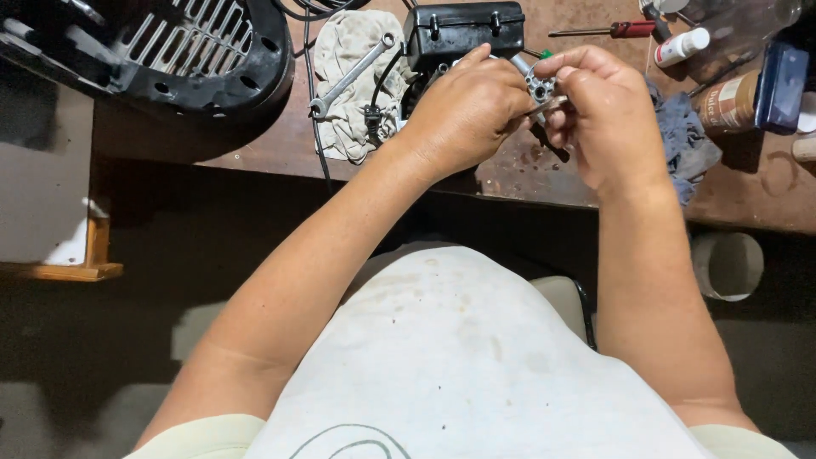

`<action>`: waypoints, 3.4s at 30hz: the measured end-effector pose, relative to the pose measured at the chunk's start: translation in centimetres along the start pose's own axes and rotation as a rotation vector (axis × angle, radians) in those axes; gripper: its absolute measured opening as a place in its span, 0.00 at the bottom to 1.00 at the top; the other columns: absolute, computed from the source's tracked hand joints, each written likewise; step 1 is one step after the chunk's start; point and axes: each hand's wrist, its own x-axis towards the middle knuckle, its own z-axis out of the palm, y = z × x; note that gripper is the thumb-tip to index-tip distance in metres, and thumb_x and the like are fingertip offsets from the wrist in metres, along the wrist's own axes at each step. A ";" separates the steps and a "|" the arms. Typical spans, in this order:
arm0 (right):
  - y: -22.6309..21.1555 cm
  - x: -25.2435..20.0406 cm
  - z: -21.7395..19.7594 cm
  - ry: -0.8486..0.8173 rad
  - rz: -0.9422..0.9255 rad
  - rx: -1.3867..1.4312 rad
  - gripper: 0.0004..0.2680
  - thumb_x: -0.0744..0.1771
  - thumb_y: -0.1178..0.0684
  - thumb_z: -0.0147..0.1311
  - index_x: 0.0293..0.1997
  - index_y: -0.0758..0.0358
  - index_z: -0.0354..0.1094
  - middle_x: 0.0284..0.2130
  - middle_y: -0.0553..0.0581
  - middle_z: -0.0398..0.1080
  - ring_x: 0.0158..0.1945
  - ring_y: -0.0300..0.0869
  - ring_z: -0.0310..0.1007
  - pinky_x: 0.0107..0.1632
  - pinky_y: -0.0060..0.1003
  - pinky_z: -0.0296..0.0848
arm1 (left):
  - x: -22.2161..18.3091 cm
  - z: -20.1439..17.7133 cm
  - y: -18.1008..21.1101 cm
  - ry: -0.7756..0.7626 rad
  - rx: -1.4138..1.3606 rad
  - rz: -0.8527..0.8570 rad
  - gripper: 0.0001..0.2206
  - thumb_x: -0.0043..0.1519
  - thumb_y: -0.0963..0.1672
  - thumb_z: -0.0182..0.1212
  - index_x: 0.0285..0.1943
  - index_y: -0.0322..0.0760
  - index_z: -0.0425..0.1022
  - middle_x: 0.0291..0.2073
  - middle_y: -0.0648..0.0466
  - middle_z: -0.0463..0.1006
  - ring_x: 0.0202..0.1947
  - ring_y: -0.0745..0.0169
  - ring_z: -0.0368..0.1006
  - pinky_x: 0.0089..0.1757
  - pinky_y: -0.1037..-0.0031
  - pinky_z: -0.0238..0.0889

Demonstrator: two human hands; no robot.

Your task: Disassembling and reassembling a mechanical pump unit on a workbench using hand tools.

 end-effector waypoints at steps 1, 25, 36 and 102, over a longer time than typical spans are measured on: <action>-0.2 -0.1 -0.5 -0.043 0.125 0.174 0.08 0.75 0.58 0.49 0.55 0.57 0.77 0.25 0.48 0.63 0.26 0.32 0.66 0.30 0.27 0.68 | 0.1 0.0 0.0 0.002 0.003 0.006 0.08 0.69 0.43 0.70 0.35 0.46 0.81 0.42 0.56 0.83 0.53 0.47 0.81 0.71 0.37 0.57; -0.3 -0.1 -1.5 -0.233 0.119 0.019 0.08 0.78 0.50 0.51 0.59 0.57 0.77 0.29 0.54 0.70 0.28 0.44 0.77 0.33 0.36 0.73 | -0.5 0.8 -0.3 0.027 0.043 0.059 0.03 0.61 0.39 0.68 0.35 0.43 0.83 0.38 0.53 0.82 0.54 0.46 0.79 0.72 0.34 0.59; 3.3 -4.5 -0.7 0.158 -0.671 -0.828 0.15 0.85 0.54 0.54 0.44 0.66 0.79 0.27 0.56 0.66 0.33 0.48 0.67 0.39 0.49 0.59 | -0.5 1.3 -0.3 0.074 0.054 0.075 0.11 0.73 0.48 0.71 0.45 0.39 0.90 0.41 0.57 0.87 0.55 0.49 0.80 0.70 0.37 0.61; 4.0 -1.2 -3.4 -0.236 -0.458 -0.928 0.08 0.83 0.52 0.52 0.58 0.62 0.78 0.40 0.57 0.79 0.44 0.53 0.78 0.46 0.51 0.71 | 2.9 0.5 -3.5 0.445 0.378 -0.294 0.13 0.63 0.51 0.81 0.48 0.48 0.82 0.42 0.56 0.86 0.48 0.45 0.82 0.53 0.51 0.67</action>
